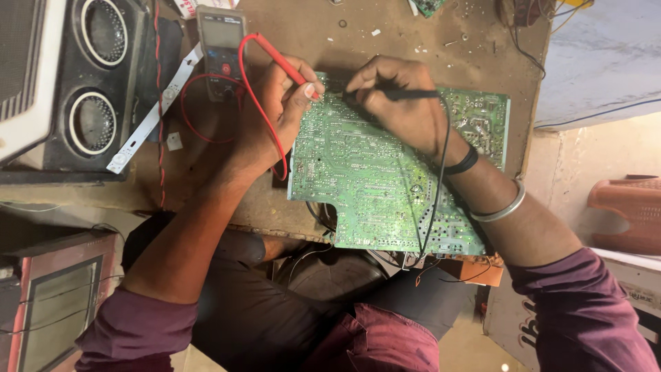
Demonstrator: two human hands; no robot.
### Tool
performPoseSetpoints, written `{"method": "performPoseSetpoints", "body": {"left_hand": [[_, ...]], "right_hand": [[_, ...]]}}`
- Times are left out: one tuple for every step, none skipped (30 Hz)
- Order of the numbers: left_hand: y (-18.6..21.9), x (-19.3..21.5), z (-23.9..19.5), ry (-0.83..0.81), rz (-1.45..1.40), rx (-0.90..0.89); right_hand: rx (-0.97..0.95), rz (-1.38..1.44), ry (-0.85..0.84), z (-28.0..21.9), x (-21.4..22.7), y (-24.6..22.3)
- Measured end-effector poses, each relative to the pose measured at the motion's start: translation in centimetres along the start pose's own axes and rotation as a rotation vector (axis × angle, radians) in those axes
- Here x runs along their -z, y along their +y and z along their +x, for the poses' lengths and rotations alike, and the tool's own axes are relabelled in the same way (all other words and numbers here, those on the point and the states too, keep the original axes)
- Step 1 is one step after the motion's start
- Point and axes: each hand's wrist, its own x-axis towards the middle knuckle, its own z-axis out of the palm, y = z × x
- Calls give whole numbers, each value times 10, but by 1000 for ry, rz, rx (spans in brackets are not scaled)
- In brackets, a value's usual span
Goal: The person uses a multimeter to test various points on a green circuit board. They hold the red and black probes and touch them to different solder points and traces across the board's surface.
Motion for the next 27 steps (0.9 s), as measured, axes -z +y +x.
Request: {"method": "performPoseSetpoints", "body": {"left_hand": [[-1,0,0,3,-10,4],[-1,1,0,7,-18,7],[-1,1,0,11,-27,10],[-1,1,0,14,-21,23],[0,1,0,17,-14,36],[0,1,0,15,-10,51],[0,2,0,11,-37,71],[0,2,-2,11,-68,92],[-1,2,-2,11,-99,112],[-1,2,-3,6,-85,96],[-1,3,-4,0,-71,79],[-1,3,-4,-9,-58,63],[-2,4,-4,-12,-61,86],[-2,4,-3,-14,-64,107],[-3,5,-2,-15,-67,127],[-3,5,-2,-5,-62,128],[-4,5,-2,6,-58,130],[-4,5,-3,16,-50,131],[-5,5,-3,31,-52,113],[-6,5,-3,45,-55,94],[-7,4,-3,60,-59,75],[-8,3,-3,76,-68,92],[-9,2,-3,91,-77,110],[-10,1,-3,107,-85,126],[-11,1,-3,110,-77,118],[-11,1,-3,109,-69,110],[-12,1,-3,109,-61,102]], "right_hand": [[6,40,-31,3,1,1],[14,80,-64,7,1,2],[-3,89,-70,11,-3,4],[-21,97,-71,15,-7,6],[-40,105,-73,18,-10,8],[-58,124,-65,18,-12,10],[-76,142,-56,18,-12,12],[-96,157,-51,17,-11,14],[-71,140,-50,15,-11,15],[-45,125,-49,11,-11,15],[-18,109,-48,9,-11,15],[-38,91,-49,6,-10,14],[-57,74,-51,3,-10,13],[-74,54,-53,2,-8,11],[-64,76,-49,2,-7,10],[-54,99,-47,3,-7,9],[-44,123,-46,3,-7,7],[-45,85,-44,3,-8,6],[-46,47,-42,3,-9,5],[-47,7,-39,3,-9,4],[-55,12,-42,3,-9,3],[-60,15,-46,3,-8,2],[-66,18,-50,3,-8,1],[-61,10,-50,4,-8,1],[-56,1,-50,4,-8,0],[-52,-7,-48,4,-8,0],[-56,4,-50,4,-8,0]]}}
